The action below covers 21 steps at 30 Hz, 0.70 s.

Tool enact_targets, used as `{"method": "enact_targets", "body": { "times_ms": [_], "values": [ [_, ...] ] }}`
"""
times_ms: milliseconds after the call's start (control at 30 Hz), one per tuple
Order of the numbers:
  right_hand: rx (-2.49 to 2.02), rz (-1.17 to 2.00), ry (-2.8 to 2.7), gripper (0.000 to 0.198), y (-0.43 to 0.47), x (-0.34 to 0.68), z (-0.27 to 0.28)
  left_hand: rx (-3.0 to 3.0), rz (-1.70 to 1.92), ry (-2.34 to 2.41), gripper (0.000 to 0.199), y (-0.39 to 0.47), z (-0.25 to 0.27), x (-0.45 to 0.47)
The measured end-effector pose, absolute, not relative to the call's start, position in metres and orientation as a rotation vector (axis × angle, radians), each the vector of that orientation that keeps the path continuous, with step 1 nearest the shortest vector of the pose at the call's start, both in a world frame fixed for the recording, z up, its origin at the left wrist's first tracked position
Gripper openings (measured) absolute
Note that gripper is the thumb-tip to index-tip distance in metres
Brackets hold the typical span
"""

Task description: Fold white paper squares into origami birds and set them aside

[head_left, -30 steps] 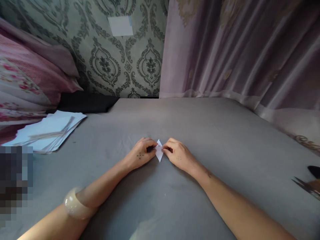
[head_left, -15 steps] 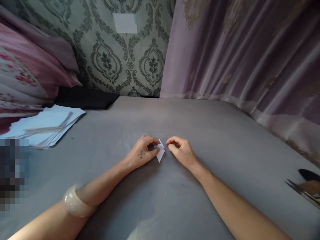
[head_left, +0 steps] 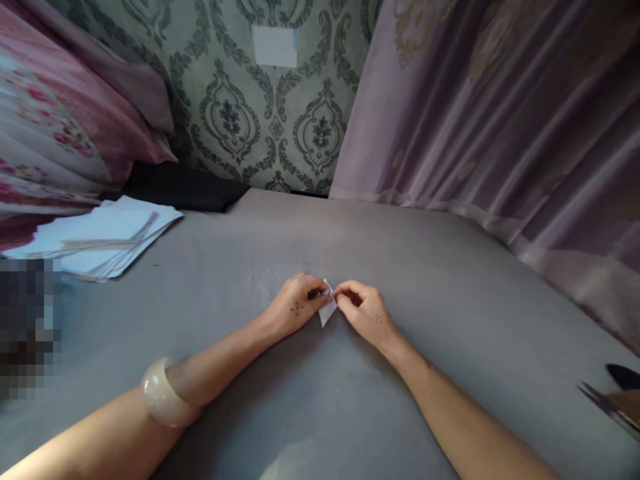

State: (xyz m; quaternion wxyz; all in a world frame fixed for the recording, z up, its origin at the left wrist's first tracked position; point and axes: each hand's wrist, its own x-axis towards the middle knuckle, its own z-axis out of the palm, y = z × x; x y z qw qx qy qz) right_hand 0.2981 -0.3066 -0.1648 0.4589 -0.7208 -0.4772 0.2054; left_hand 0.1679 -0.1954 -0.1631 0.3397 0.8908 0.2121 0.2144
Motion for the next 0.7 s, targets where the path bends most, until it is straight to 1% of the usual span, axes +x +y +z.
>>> {"method": "enact_targets", "body": {
  "times_ms": [67,233,400,467,600,700],
  "values": [
    [-1.775,0.514,-1.177,0.014,-0.3058,0.2964,-0.1633,2.319,0.557,0.542,0.012,-0.1957,-0.1633,0.1683],
    [-1.804,0.516,-1.151,0.025,-0.3016,0.2926,-0.1614,2.344,0.568,0.500,0.013,-0.1935,-0.1678,0.1699],
    [-1.837,0.496,-1.167,0.028,-0.3009,0.2927,-0.1592,2.346,0.557,0.495,0.012,-0.1928,-0.1675,0.1696],
    [-1.834,0.510,-1.175,0.026,-0.3018,0.2932,-0.1581,2.333,0.557,0.502,0.012,-0.1933,-0.1661,0.1692],
    [-1.825,0.543,-1.160,0.014,-0.3024,0.2931,-0.1597,2.319,0.568,0.506,0.013,-0.1943,-0.1637,0.1690],
    [-1.840,0.488,-1.157,0.011,-0.3012,0.2919,-0.1635,2.308,0.566,0.514,0.013,-0.1947,-0.1634,0.1692]
  ]
}}
